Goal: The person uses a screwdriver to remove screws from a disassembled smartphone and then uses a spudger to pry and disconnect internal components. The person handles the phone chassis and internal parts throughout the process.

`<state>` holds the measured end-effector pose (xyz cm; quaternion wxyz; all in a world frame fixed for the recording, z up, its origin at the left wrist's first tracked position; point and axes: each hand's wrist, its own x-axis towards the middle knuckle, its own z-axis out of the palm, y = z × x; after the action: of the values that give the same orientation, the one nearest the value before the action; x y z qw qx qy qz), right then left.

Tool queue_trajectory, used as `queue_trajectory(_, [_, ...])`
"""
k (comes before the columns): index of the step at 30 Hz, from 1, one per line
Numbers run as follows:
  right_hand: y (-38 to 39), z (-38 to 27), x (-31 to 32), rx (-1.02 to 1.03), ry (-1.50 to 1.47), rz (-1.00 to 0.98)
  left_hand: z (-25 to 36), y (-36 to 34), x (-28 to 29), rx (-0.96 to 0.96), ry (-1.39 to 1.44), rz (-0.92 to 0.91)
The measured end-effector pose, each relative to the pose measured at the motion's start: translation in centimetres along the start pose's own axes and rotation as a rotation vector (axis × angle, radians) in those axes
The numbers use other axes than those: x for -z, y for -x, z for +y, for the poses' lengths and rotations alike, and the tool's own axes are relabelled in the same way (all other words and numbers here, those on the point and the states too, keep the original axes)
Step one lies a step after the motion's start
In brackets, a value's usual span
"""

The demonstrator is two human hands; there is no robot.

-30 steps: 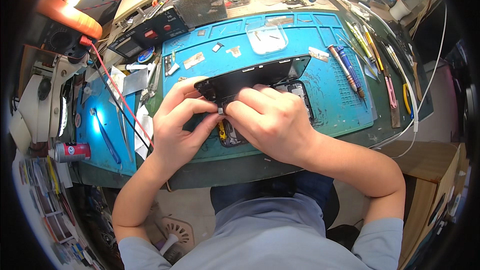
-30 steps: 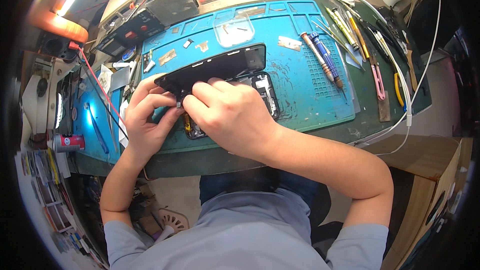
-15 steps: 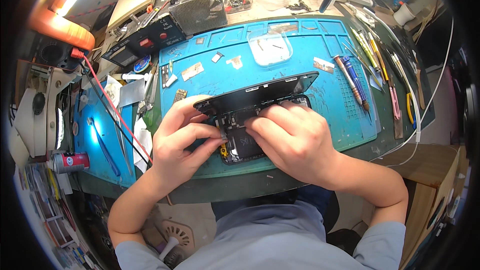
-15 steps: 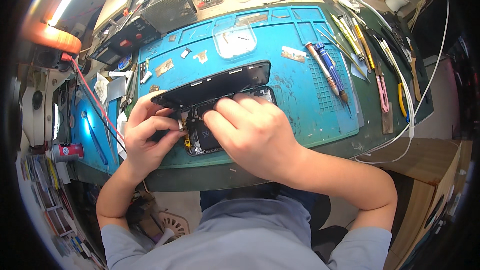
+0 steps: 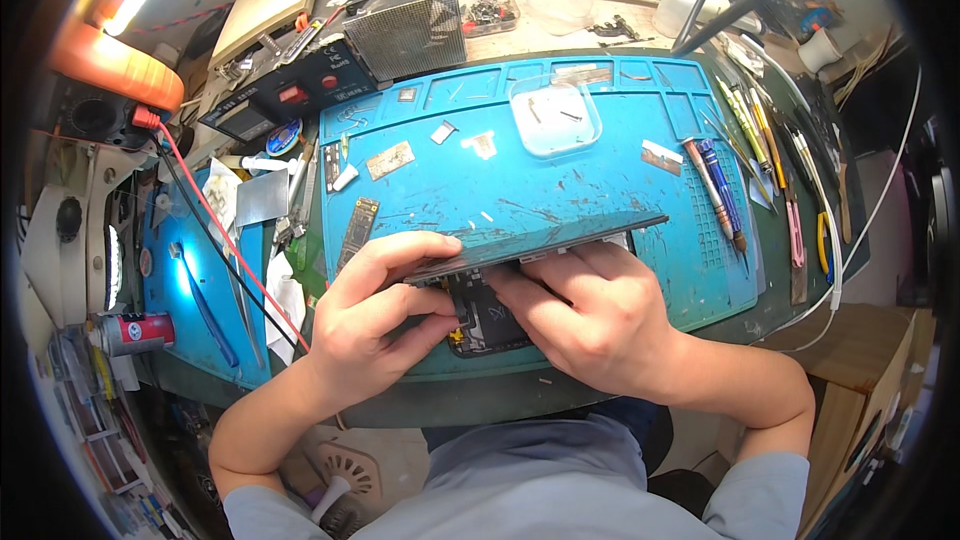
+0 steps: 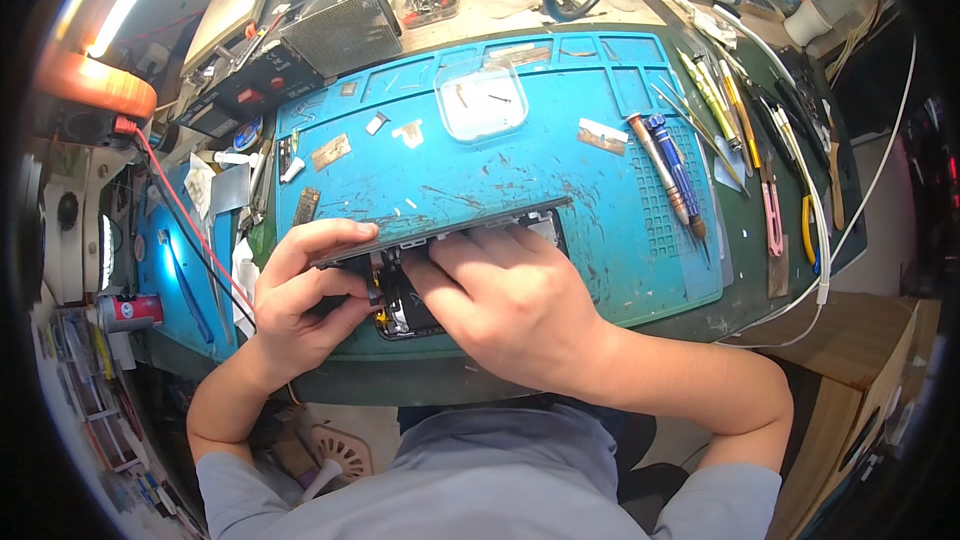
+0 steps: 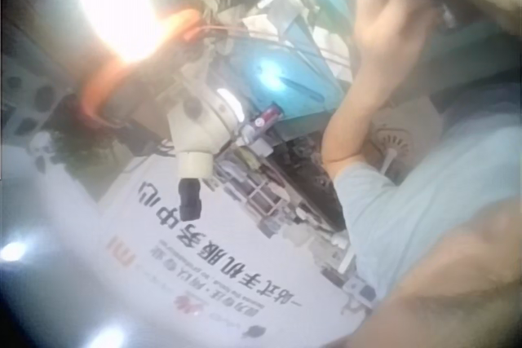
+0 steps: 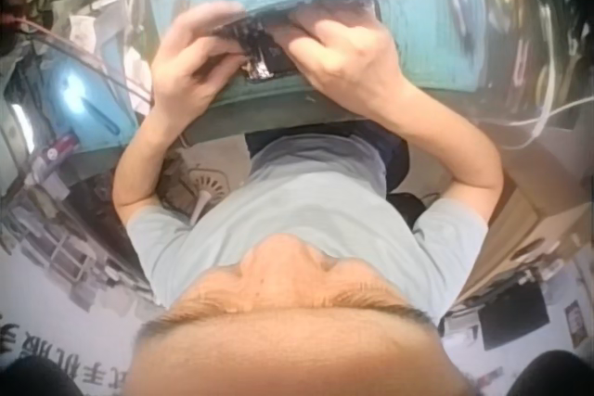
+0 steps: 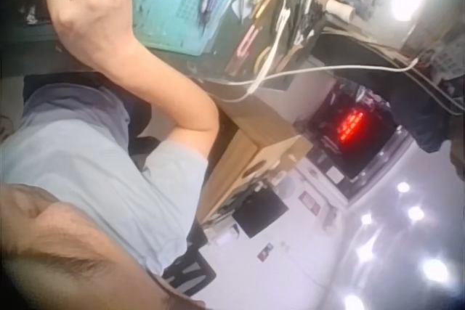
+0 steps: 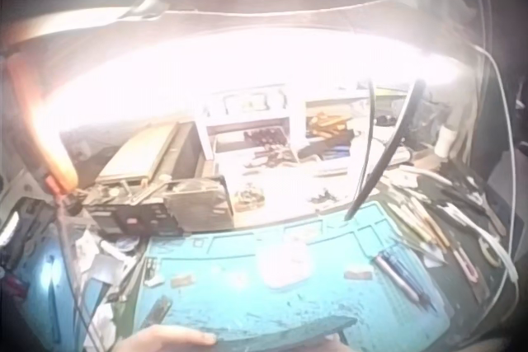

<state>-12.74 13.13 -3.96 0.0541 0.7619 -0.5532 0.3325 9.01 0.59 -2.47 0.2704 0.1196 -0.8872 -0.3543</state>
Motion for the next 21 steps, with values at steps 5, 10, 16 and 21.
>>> queue_trajectory(5, [-0.15, 0.04, 0.07, 0.003, 0.004, -0.034, -0.04, -0.25, 0.07, 0.005, 0.02, -0.006])
queue_trajectory(10, [-0.35, 0.03, 0.47, 0.021, 0.0, -0.081, 0.04, -0.32, 0.12, 0.021, 0.024, -0.023])
queue_trajectory(16, [-0.5, -0.42, 0.83, 0.017, 0.015, -0.122, -0.14, -0.14, 0.0, 0.027, 0.041, -0.02])
queue_trajectory(21, [-0.58, -0.44, 0.91, 0.03, 0.021, -0.14, -0.07, -0.23, 0.09, 0.015, 0.011, -0.026])
